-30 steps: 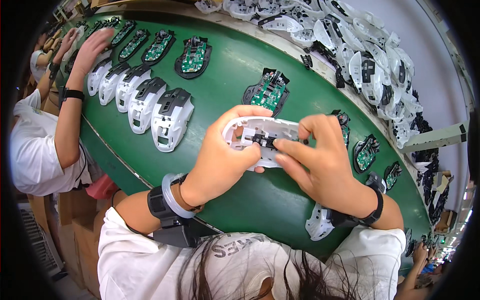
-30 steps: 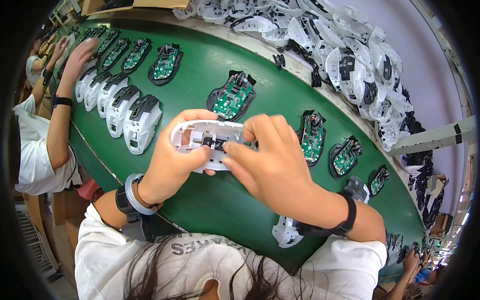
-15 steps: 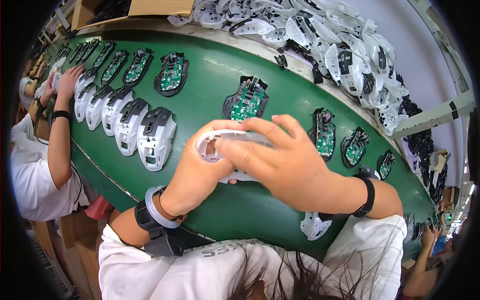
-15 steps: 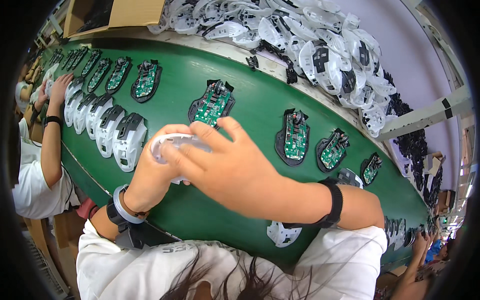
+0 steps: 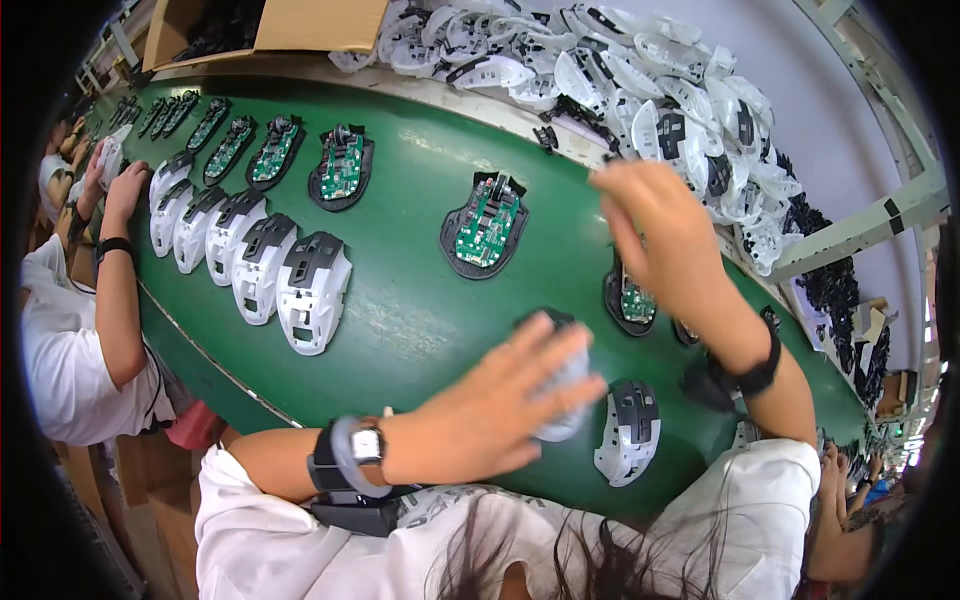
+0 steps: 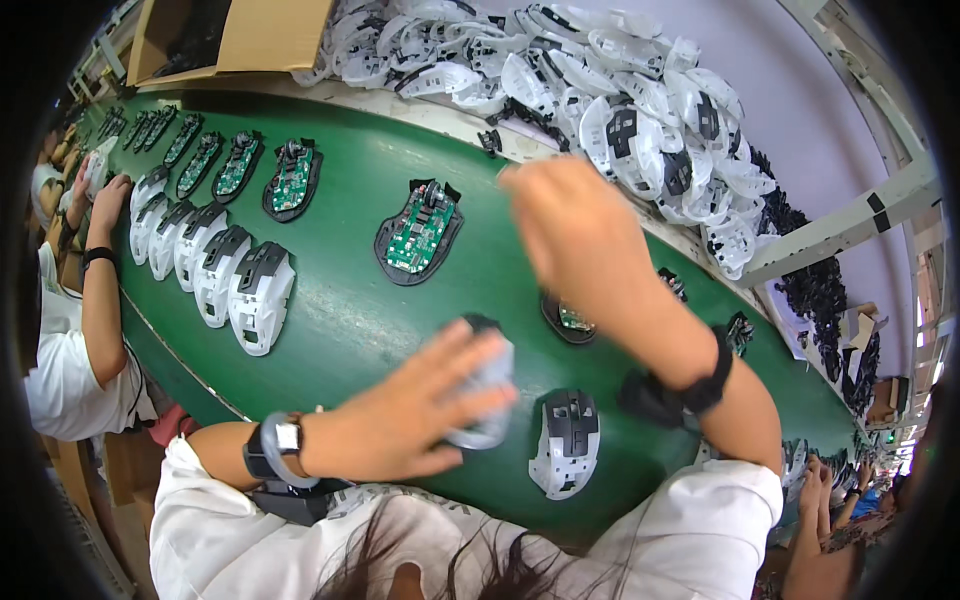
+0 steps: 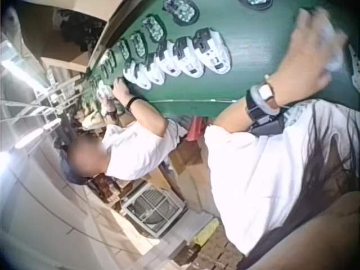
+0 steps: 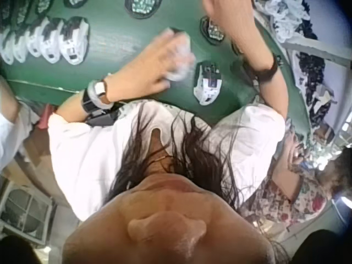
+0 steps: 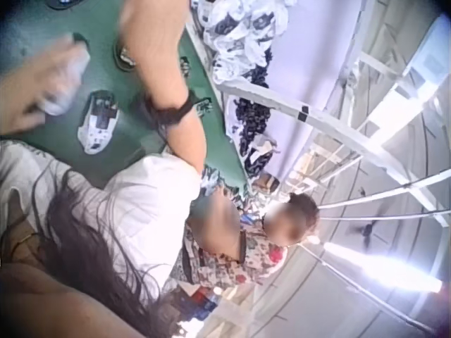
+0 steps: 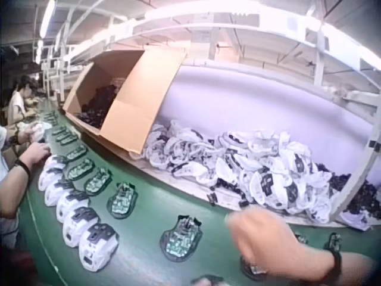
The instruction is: The person assembles white plastic housings by inserting small black components into them. They repeatedly pick up a housing, insert a component, and place the assembled unit on the green table. The person also handles green circuit boards, placing them on the table alongside the housings.
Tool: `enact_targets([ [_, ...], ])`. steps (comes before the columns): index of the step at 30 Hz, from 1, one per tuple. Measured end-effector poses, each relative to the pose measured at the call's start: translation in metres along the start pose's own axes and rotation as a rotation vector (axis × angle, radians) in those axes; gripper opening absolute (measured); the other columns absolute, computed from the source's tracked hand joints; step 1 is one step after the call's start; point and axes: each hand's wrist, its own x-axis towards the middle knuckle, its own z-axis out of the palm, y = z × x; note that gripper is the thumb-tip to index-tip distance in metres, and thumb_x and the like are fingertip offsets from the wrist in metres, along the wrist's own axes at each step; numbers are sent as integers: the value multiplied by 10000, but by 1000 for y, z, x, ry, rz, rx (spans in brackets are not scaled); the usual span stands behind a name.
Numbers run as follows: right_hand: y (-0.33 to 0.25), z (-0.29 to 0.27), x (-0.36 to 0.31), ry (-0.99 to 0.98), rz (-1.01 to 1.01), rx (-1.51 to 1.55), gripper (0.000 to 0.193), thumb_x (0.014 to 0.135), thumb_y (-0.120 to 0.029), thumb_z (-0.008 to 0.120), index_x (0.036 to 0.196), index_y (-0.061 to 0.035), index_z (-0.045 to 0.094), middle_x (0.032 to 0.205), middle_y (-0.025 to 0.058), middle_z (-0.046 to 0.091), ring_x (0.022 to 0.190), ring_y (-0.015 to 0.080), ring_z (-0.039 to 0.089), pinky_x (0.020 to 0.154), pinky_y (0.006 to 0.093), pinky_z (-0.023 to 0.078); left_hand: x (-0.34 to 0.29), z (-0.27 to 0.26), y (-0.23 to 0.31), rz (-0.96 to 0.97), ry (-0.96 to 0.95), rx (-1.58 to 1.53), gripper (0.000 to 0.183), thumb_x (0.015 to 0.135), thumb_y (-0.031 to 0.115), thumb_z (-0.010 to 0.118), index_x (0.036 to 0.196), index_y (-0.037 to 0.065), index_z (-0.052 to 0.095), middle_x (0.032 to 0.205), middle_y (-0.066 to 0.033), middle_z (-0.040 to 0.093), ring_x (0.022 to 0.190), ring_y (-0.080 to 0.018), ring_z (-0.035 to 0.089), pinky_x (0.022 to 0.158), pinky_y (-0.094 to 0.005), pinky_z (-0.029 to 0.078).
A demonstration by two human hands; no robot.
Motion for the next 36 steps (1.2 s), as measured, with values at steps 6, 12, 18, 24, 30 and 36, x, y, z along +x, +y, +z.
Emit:
enact_targets([
  [6,113,75,20,-389,302,-629,131,734,-63,602,843,-26,665,823,125,661,866,315,620,724,403,518,-1,-30,4,-105,158,122,744,690,128,765,1351,123,423,1481,-212,242,1365,-465,205,1084,-522,264],
  [12,136,91,20,-484,290,-498,176,802,-112,572,914,-69,702,847,194,652,841,353,627,735,409,511,-68,-52,-33,-565,272,668,541,700,61,726,1212,78,551,1426,-185,354,1348,-405,281,1061,-492,297],
  [18,91,51,-3,-252,347,-97,195,795,-109,604,955,-26,677,880,204,652,875,355,623,768,426,499,-89,-49,-46,-450,381,602,564,694,4,707,1228,88,547,1366,-150,445,1323,-388,335,1061,-474,299],
  [24,78,13,-42,-200,552,-47,219,794,-69,631,1005,-12,642,855,195,668,802,359,647,735,413,509,-88,-66,-37,-538,382,759,703,664,2,719,1312,101,468,1396,-150,400,1285,-372,378,1014,-456,326],
  [30,87,38,-24,-242,490,-273,199,823,-181,633,960,-37,618,771,176,654,769,356,639,689,446,498,-97,-81,-59,-463,484,642,722,634,-191,494,1311,56,458,1303,-180,470,1182,-372,466,997,-421,370],
  [36,103,42,-20,-240,492,-297,255,810,-183,644,1022,-49,600,764,182,637,774,365,620,679,469,481,-91,-76,-27,-353,646,420,663,612,-210,402,1232,6,496,1211,-214,550,1137,-385,527,1007,-390,389],
])
